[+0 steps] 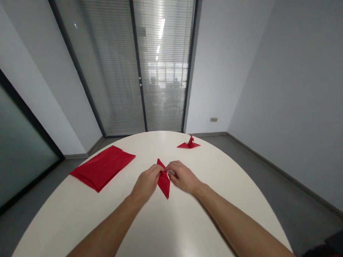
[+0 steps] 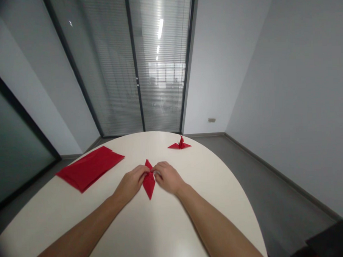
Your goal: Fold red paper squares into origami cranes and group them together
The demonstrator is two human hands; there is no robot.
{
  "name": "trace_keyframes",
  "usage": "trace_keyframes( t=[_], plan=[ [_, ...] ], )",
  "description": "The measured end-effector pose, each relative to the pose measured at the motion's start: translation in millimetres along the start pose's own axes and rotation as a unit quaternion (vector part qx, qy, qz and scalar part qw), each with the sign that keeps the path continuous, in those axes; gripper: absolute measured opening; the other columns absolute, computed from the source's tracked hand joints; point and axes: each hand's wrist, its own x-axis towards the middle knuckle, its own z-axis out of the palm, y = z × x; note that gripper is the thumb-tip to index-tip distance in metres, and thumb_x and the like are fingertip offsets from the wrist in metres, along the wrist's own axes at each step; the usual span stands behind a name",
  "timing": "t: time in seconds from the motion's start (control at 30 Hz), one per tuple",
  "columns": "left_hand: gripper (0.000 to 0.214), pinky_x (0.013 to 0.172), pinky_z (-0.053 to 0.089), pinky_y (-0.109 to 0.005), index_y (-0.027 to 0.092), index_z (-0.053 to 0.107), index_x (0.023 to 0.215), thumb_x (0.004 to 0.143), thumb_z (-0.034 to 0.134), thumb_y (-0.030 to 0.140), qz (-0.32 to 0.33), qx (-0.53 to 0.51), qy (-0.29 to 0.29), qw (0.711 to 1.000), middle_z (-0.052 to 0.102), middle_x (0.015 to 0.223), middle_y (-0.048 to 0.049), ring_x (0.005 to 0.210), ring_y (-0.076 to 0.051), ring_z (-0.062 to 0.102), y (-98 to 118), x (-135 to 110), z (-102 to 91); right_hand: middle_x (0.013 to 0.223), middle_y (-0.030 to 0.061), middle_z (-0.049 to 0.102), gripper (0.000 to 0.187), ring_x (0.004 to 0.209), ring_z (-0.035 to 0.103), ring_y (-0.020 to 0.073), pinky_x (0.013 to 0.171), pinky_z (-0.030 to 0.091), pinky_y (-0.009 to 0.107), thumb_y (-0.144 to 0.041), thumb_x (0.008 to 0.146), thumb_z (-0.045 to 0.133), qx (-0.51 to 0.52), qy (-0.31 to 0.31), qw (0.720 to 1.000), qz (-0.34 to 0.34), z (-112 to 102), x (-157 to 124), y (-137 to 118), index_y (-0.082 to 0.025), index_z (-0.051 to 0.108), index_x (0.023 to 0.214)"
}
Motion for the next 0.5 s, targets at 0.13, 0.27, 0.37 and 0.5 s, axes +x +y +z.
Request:
trace_keyframes(
  t=[0.13, 0.27, 0.37, 0.5],
  plan=[
    [0.026, 0.089, 0.053, -0.032, 0.021, 0.061, 0.105, 0.092, 0.045, 0.005, 0.019, -0.005, 0.028, 0.999, 0.065, 0.108, -0.0043, 0.098, -0.019, 0.066, 1.1, 1.7, -0.2, 0.102, 0.0069, 0.069, 0.025, 0.103, 0.058, 0.0223, 0.095, 0.046, 0.038, -0.006, 0.088, 0.056, 0.002, 0.01, 1.0, -0.001, 1.5, -0.7, 1.3, -0.02, 0.066, 0.106],
    [0.025, 0.092, 0.054, -0.033, 0.021, 0.062, 0.103, 0.093, 0.045, 0.005, 0.045, -0.025, 0.085, 0.995, 0.065, 0.109, -0.0048, 0.102, -0.018, 0.066, 2.2, 2.9, -0.8, 0.106, 0.0066, 0.069, 0.026, 0.106, 0.058, 0.0226, 0.095, 0.047, 0.037, -0.009, 0.087, 0.062, 0.0, 0.024, 1.0, -0.005, 0.4, 0.1, -0.1, -0.022, 0.065, 0.11],
    [0.023, 0.093, 0.055, -0.033, 0.021, 0.063, 0.101, 0.094, 0.046, 0.007, 0.064, -0.043, 0.115, 0.99, 0.065, 0.108, -0.0046, 0.102, -0.017, 0.066, 2.6, 3.3, -0.8, 0.106, 0.0065, 0.069, 0.022, 0.105, 0.058, 0.0231, 0.094, 0.047, 0.037, -0.014, 0.088, 0.066, -0.005, 0.037, 0.999, -0.01, -2.4, 1.4, -2.5, -0.022, 0.066, 0.108],
    [0.02, 0.093, 0.055, -0.034, 0.021, 0.062, 0.102, 0.095, 0.048, 0.01, 0.078, -0.063, 0.133, 0.986, 0.065, 0.108, -0.0051, 0.103, -0.018, 0.065, 4.5, 4.0, -1.0, 0.103, 0.0064, 0.069, 0.019, 0.101, 0.059, 0.0231, 0.09, 0.048, 0.037, -0.013, 0.089, 0.064, -0.009, 0.063, 0.998, -0.013, -6.2, 2.1, -3.6, -0.022, 0.066, 0.105]
  ],
)
